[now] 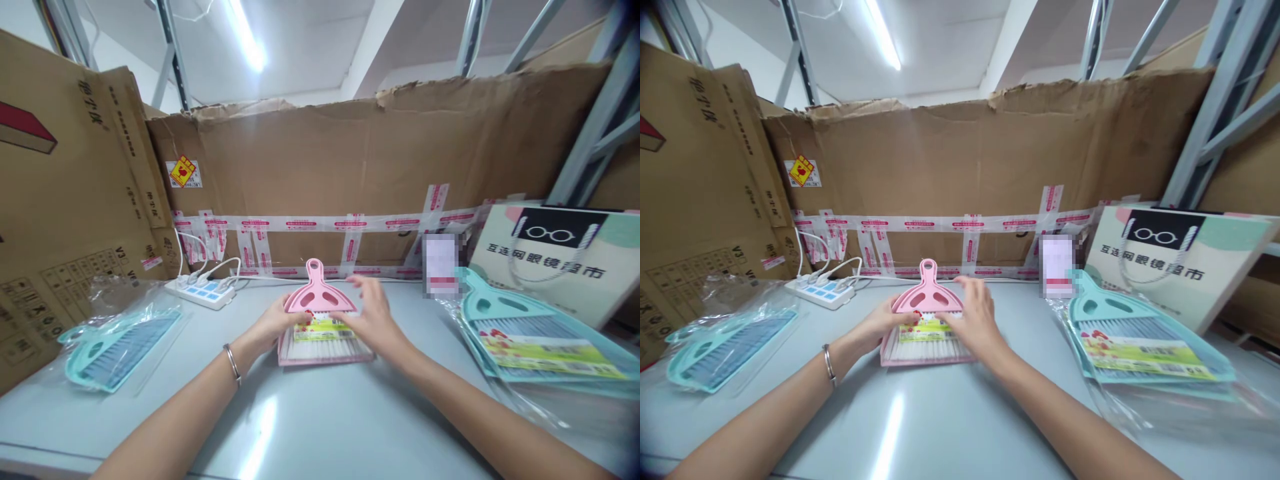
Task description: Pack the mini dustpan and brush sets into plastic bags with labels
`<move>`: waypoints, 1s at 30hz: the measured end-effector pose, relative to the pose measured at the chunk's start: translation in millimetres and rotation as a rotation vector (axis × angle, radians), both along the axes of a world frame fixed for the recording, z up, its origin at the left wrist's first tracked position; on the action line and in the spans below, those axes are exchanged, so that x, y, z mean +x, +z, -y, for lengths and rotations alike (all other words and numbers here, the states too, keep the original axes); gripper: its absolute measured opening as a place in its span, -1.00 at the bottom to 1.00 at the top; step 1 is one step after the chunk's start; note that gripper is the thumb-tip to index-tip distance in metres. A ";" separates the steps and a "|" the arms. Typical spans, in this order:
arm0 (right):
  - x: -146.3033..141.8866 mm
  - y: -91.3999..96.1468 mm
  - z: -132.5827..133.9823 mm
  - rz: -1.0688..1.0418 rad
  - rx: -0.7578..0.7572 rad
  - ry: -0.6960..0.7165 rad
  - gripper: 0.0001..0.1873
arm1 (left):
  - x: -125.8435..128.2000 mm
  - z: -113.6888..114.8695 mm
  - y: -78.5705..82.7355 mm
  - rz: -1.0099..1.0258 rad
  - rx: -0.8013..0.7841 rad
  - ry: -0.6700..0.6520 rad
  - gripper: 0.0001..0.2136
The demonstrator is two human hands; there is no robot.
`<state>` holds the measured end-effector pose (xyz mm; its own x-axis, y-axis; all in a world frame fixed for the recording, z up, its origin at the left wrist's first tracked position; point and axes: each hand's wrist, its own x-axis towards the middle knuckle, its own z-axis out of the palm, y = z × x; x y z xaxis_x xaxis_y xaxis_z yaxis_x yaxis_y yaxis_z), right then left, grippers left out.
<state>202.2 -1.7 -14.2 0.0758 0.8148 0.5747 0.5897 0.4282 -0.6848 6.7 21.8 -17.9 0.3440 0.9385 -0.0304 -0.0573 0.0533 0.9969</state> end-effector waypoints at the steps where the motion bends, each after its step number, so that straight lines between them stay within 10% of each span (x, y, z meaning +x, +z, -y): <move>1: 2.6 1.9 -2.6 -0.153 0.032 -0.097 -0.35 | -0.1 -0.8 1.4 0.035 0.004 0.047 -0.50; 4: 6.4 6.8 -7.3 -0.684 -0.078 -0.202 -0.13 | -0.3 -0.9 9.1 0.192 0.011 0.188 -0.50; 11: -22.0 -4.0 9.7 -1.193 -0.637 0.579 -0.56 | 6.7 6.0 13.9 0.371 0.079 0.247 -0.49; 26: -30.0 -11.3 11.9 -1.367 -0.622 0.340 -0.67 | -10.1 -3.4 17.9 -0.001 0.223 0.193 -0.59; 30: -29.0 -15.4 10.9 -1.373 -0.636 0.312 -0.68 | -64.8 -22.0 40.2 -0.574 0.656 0.630 -0.67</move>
<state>173.2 -12.6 -29.6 0.0234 0.9733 -0.2284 -0.6792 -0.1522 -0.7180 -58.1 43.8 22.2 -0.1128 0.8334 0.5410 0.5983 -0.3777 0.7067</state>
